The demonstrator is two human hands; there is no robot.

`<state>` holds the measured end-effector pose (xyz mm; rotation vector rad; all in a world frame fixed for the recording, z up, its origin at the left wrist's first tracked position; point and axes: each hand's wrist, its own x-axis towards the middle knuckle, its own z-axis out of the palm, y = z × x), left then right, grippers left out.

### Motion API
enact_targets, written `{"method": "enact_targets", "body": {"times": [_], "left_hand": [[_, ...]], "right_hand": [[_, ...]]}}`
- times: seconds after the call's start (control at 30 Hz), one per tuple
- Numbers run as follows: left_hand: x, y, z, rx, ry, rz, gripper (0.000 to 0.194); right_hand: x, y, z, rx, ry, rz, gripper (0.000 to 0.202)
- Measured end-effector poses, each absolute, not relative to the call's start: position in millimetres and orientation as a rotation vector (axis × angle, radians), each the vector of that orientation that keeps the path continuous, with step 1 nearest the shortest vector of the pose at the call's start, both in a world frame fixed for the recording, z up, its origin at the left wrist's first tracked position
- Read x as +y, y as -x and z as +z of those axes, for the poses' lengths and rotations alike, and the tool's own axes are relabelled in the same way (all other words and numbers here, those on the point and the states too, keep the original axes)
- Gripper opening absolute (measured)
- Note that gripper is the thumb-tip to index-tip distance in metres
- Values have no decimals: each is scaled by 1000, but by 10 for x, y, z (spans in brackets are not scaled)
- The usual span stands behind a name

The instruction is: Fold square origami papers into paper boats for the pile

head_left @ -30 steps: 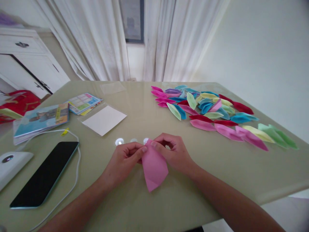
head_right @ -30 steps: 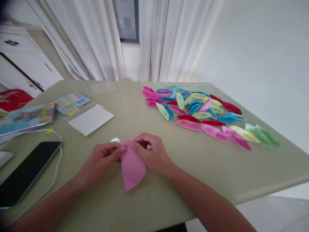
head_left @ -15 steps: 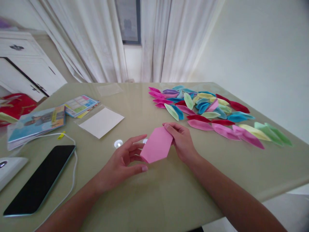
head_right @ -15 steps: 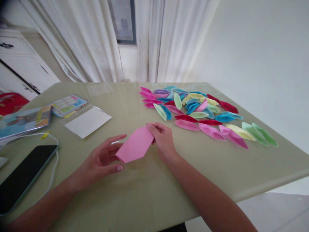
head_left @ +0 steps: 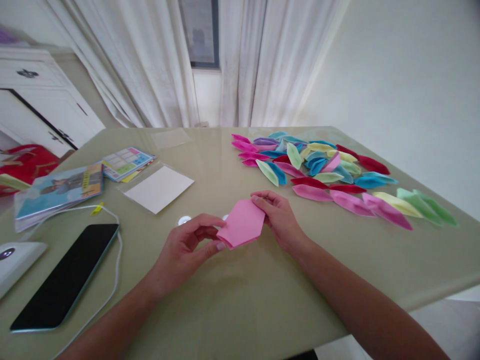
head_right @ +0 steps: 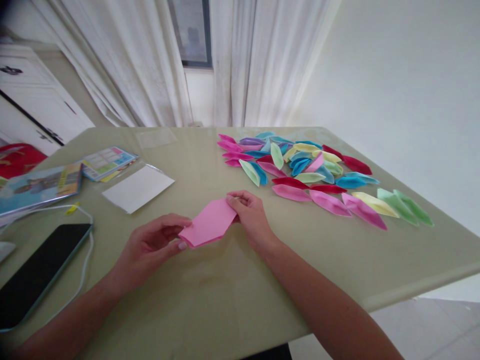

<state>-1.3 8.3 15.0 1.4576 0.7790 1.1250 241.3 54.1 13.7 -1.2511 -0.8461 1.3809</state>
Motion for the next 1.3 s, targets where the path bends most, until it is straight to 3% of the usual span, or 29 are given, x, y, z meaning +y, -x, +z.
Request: {"method": "enact_targets", "body": {"times": [0.17, 0.33, 0.5, 0.67, 1.3], "left_hand": [[103, -2, 215, 855, -1468, 1229, 9], [95, 26, 240, 988, -1428, 1272, 11], [112, 28, 245, 1018, -1436, 1267, 23], [128, 20, 234, 1034, -1477, 1245, 27], [132, -45, 196, 1145, -1334, 1243, 28]], "right_hand": [[545, -2440, 142, -1139, 1352, 1220, 37], [485, -2494, 274, -1490, 1196, 799, 38], [403, -2519, 387, -1558, 903, 1137, 38], [368, -2455, 354, -1522, 857, 1404, 23], [287, -2357, 293, -1443, 737, 1536, 12]]}}
